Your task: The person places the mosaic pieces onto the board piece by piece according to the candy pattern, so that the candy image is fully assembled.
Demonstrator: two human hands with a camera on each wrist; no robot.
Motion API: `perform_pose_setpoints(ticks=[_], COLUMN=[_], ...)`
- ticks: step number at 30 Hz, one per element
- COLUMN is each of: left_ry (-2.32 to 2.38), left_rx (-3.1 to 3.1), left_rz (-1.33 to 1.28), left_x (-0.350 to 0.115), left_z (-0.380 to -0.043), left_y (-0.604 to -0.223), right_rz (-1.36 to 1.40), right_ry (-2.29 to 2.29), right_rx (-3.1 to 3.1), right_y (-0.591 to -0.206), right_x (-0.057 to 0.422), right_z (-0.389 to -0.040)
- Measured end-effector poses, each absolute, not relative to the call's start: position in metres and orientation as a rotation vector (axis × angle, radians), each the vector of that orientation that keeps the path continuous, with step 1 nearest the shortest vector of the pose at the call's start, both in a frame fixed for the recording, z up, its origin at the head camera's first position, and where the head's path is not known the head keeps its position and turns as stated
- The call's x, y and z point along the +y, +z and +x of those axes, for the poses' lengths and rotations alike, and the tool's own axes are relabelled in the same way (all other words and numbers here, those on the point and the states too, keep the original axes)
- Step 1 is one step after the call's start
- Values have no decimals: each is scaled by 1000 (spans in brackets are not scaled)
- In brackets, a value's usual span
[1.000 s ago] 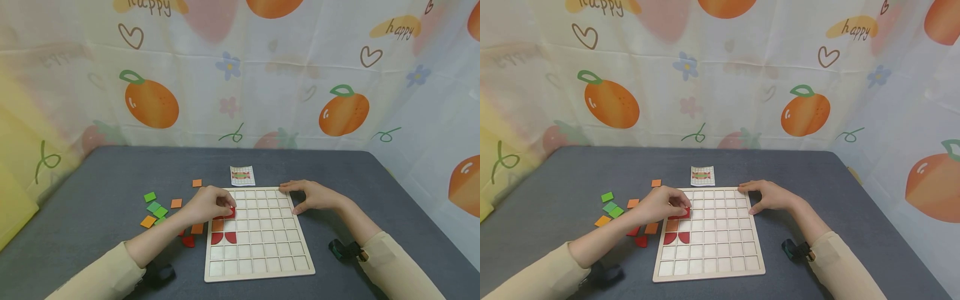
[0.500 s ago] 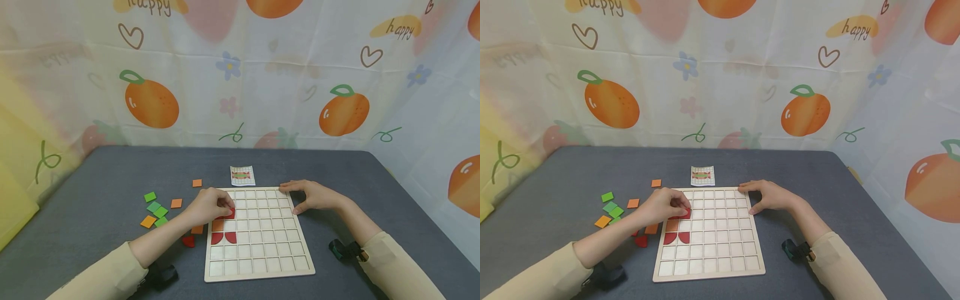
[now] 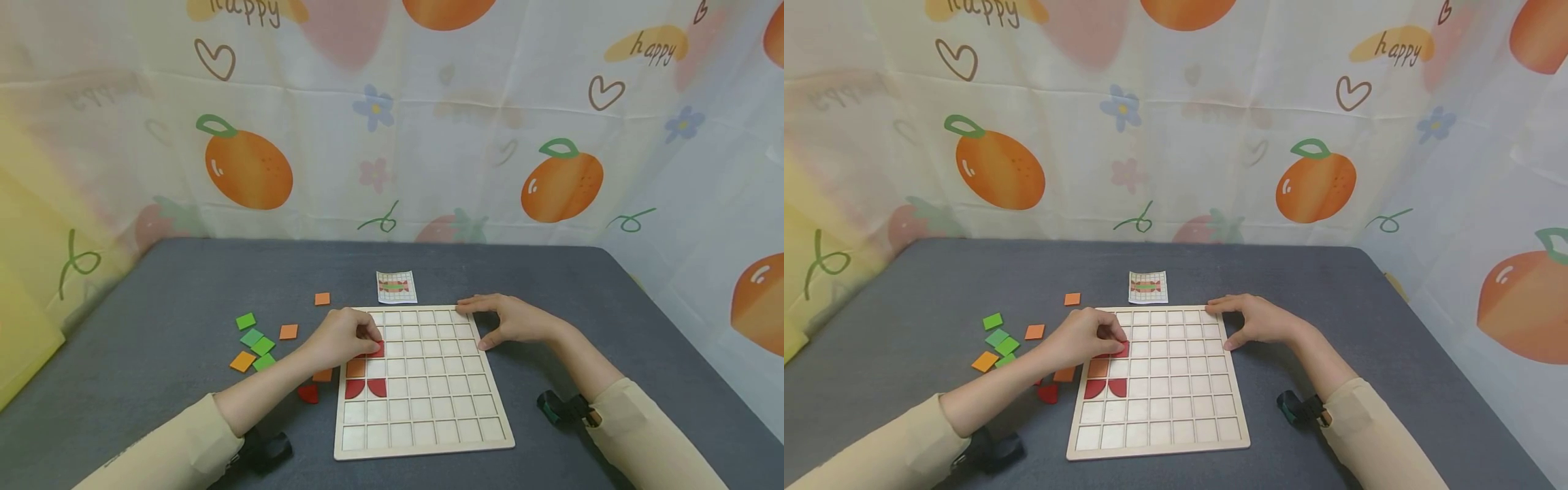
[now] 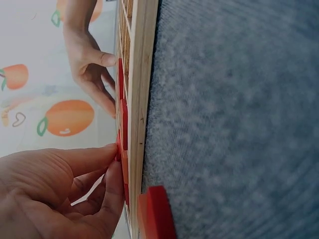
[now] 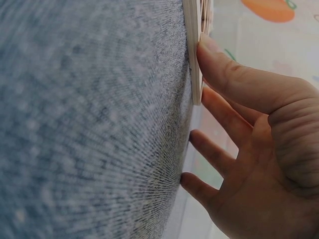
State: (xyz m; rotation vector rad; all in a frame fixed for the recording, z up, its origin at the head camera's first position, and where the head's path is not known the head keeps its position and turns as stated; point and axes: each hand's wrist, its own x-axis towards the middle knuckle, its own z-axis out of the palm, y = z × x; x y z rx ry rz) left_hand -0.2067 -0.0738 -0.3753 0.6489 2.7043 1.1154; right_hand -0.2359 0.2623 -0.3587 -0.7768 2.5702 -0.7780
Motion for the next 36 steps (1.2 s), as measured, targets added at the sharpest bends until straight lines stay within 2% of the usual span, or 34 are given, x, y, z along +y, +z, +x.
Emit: perform_pose_setpoints(ticks=[14, 22, 27, 36], left_ry=[1078, 1064, 1055, 974], left_rx=[2718, 2686, 2694, 2817], left_rz=[660, 717, 731, 594], left_x=[-72, -79, -96, -151], left_z=[-204, -199, -202, -213], left_y=[-372, -358, -345, -332], right_rz=[-779, -783, -789, -789], right_ry=[-773, -772, -772, -785], right_rx=[2568, 2571, 2572, 2567], right_y=[-359, -362, -362, -362], right_x=[265, 265, 265, 265], right_z=[-236, -238, -238, -239])
